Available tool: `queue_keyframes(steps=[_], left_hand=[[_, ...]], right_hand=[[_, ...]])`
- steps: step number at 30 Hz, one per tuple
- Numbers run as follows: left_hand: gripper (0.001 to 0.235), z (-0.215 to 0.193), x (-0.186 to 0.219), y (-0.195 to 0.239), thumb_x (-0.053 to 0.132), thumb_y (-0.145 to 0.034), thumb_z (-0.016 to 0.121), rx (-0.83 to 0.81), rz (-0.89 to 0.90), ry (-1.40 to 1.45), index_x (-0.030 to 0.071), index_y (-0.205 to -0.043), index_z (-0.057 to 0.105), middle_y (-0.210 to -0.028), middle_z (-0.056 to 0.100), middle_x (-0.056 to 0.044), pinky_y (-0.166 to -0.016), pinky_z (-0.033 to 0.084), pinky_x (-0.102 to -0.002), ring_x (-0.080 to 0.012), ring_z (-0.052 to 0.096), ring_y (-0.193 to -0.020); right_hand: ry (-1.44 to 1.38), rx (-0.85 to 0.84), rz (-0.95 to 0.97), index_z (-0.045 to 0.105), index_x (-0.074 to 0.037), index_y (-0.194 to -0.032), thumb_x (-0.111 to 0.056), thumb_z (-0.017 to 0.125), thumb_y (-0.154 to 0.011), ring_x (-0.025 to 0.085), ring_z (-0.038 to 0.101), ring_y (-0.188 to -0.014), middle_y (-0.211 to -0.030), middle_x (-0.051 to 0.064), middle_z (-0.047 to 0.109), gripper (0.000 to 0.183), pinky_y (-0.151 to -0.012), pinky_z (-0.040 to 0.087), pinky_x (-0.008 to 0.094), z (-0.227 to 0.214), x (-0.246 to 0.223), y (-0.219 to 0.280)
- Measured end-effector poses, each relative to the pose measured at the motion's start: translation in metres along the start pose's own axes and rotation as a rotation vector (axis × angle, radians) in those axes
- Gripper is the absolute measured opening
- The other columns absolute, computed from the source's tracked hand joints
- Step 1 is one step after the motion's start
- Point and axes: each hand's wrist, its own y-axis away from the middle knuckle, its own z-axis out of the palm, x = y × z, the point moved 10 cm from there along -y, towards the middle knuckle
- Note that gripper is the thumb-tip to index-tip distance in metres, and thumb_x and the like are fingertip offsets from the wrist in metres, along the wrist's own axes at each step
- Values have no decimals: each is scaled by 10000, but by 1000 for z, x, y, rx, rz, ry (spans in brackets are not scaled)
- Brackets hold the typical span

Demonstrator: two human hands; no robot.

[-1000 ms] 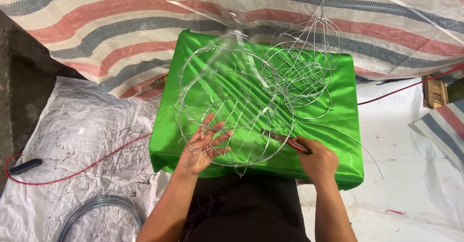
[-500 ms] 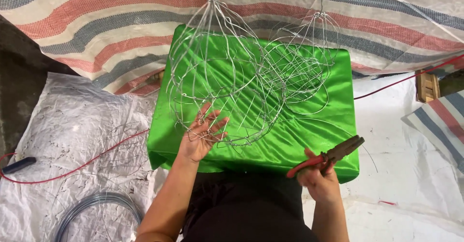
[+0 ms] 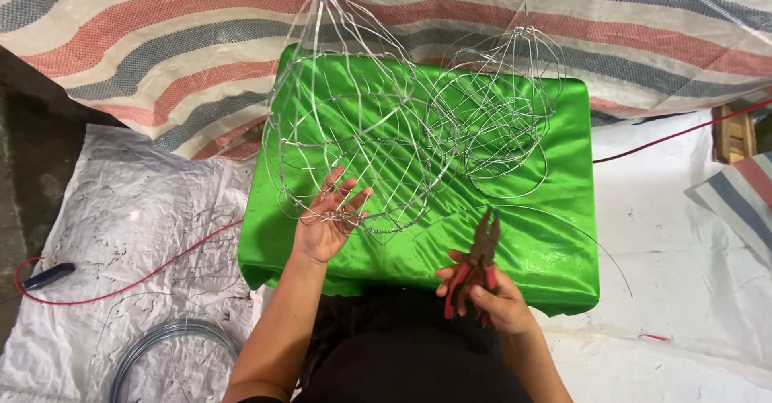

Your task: Adding and securing structural wires to a wireframe model using pliers

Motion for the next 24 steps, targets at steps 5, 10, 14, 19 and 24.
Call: queue_keyframes(steps=[5, 10, 14, 19, 24], left_hand=[[604, -2, 9, -10, 16, -1009, 582, -35, 26, 8, 65, -1569, 364, -1310, 635, -196, -934, 638, -545, -483, 546, -1313], [606, -7, 20, -16, 37, -1033, 558, -46, 45, 23, 65, -1592, 324, -1320, 635, -207, -951, 620, -579, -492, 530, -1331], [592, -12, 30, -23, 68, -1044, 564, -37, 46, -9, 92, -1589, 333, -1302, 642, -183, -920, 633, -572, -484, 551, -1313], [604, -11, 48, -30, 45, -1026, 572, -20, 39, -58, 79, -1586, 347, -1257, 661, -175, -868, 637, -576, -502, 569, -1282], [646, -10, 67, -36, 74, -1022, 600, 1, 38, -94, 92, -1601, 314, -1219, 659, -168, -838, 652, -564, -493, 593, -1248]], right_hand=[[-115, -179, 121, 252, 59, -1576, -165, 623, -1043, 483, 630, -1254, -1455, 341, 537, 687, -708, 602, 376, 36, -4, -31], [-385, -337, 298, 242, 32, -1592, -144, 634, -1030, 566, 498, -1377, -1524, 396, 424, 708, -782, 637, 506, 45, 17, -50], [-504, -362, 360, 316, 77, -1558, -128, 630, -1023, 616, 504, -1341, -1493, 427, 443, 653, -740, 647, 536, 45, 18, -66], [-591, -256, 410, 391, 126, -1494, -134, 687, -987, 651, 570, -1221, -1407, 463, 500, 642, -671, 656, 508, 38, 22, -81], [-618, -347, 401, 391, 147, -1483, -94, 584, -1051, 625, 625, -1122, -1318, 496, 529, 531, -637, 647, 515, 44, 27, -88]])
